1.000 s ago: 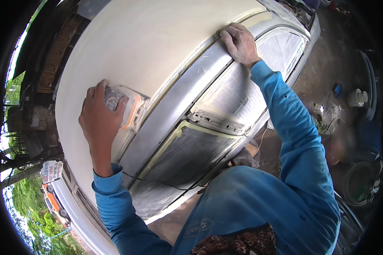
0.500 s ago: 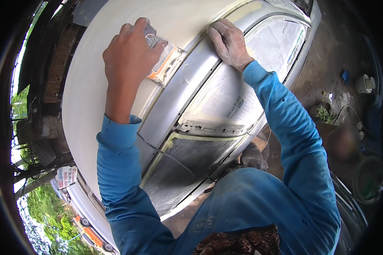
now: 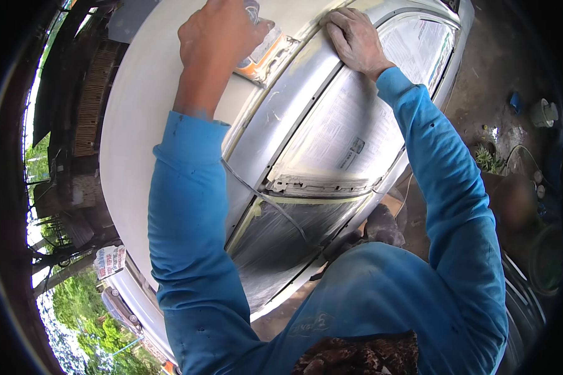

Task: Sanding the roof and pillars of a car using an electric orbital sander.

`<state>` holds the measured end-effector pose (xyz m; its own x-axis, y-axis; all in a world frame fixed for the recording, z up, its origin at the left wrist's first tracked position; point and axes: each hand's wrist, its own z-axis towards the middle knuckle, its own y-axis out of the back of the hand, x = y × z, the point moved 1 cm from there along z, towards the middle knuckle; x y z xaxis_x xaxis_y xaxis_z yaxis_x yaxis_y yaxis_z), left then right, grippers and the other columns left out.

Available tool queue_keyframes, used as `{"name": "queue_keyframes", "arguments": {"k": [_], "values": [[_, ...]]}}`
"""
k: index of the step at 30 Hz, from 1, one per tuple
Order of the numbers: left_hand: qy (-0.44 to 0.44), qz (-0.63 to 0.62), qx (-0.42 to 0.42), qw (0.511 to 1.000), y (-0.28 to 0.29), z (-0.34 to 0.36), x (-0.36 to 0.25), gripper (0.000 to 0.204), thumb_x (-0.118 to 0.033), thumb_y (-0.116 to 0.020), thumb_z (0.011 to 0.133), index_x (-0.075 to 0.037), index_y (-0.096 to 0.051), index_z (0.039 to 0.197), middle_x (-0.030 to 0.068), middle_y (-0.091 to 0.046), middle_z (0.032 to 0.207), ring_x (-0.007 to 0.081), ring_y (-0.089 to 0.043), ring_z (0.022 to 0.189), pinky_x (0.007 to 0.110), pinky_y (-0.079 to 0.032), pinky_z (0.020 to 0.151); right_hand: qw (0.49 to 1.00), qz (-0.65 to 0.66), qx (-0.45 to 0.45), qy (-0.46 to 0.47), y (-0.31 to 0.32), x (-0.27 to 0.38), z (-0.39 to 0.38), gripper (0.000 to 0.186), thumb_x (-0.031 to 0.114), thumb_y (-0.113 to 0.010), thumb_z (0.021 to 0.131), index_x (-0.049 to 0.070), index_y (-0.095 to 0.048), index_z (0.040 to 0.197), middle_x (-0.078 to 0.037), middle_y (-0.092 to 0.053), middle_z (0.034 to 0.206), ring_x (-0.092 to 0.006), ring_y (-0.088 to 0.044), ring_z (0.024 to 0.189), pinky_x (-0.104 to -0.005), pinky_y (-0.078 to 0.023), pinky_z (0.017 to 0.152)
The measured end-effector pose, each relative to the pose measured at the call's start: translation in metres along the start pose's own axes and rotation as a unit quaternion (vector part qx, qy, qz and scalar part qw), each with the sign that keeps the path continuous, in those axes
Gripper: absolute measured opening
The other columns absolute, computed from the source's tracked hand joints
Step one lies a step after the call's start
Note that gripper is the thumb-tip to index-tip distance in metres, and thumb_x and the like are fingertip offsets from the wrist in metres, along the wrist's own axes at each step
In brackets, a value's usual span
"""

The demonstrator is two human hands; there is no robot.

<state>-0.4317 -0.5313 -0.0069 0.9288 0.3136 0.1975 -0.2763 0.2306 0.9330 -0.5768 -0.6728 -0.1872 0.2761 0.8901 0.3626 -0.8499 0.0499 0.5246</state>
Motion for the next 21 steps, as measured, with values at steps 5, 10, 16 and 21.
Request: {"name": "queue_keyframes", "arguments": {"k": [5, 10, 16, 21], "values": [[0.01, 0.042, -0.024, 0.999, 0.005, -0.063, 0.044, 0.056, -0.042, -0.081, 0.082, -0.015, -0.065, 0.128, 0.0114, -0.07, 0.11, 0.0331, -0.072, 0.1, 0.045, -0.059, 0.081, 0.998, 0.051, -0.028, 0.008, 0.005, 0.008, 0.0, 0.019, 0.018, -0.055, 0.09, 0.005, -0.068, 0.094, -0.015, -0.066, 0.096, -0.0342, -0.061, 0.097, -0.0444, -0.046, 0.091], [0.059, 0.02, -0.002, 0.998, 0.025, -0.151, 0.089, 0.056, -0.034, -0.083, 0.081, -0.014, -0.064, 0.129, 0.0104, -0.068, 0.117, 0.0301, -0.07, 0.106, 0.044, -0.058, 0.086, 0.997, 0.051, -0.053, -0.035, 0.004, 0.019, -0.002, 0.02, 0.018, -0.053, 0.092, 0.005, -0.068, 0.093, -0.014, -0.065, 0.094, -0.0335, -0.061, 0.096, -0.0446, -0.046, 0.09], [0.094, 0.028, 0.008, 0.995, 0.036, -0.189, 0.112, 0.056, -0.033, -0.084, 0.08, -0.011, -0.064, 0.128, 0.0109, -0.067, 0.12, 0.0293, -0.069, 0.107, 0.043, -0.057, 0.087, 0.995, 0.051, -0.062, -0.053, 0.0, 0.019, -0.004, 0.021, 0.018, -0.052, 0.093, 0.004, -0.068, 0.092, -0.015, -0.066, 0.094, -0.0333, -0.062, 0.098, -0.0449, -0.046, 0.094], [0.085, 0.032, 0.006, 0.996, 0.026, -0.147, 0.088, 0.057, -0.034, -0.083, 0.08, -0.011, -0.064, 0.128, 0.0102, -0.068, 0.119, 0.0297, -0.069, 0.106, 0.044, -0.057, 0.088, 0.994, 0.049, -0.075, -0.055, -0.001, 0.016, -0.003, 0.021, 0.018, -0.053, 0.091, 0.004, -0.068, 0.091, -0.015, -0.066, 0.095, -0.0339, -0.062, 0.098, -0.0456, -0.047, 0.093]]}}
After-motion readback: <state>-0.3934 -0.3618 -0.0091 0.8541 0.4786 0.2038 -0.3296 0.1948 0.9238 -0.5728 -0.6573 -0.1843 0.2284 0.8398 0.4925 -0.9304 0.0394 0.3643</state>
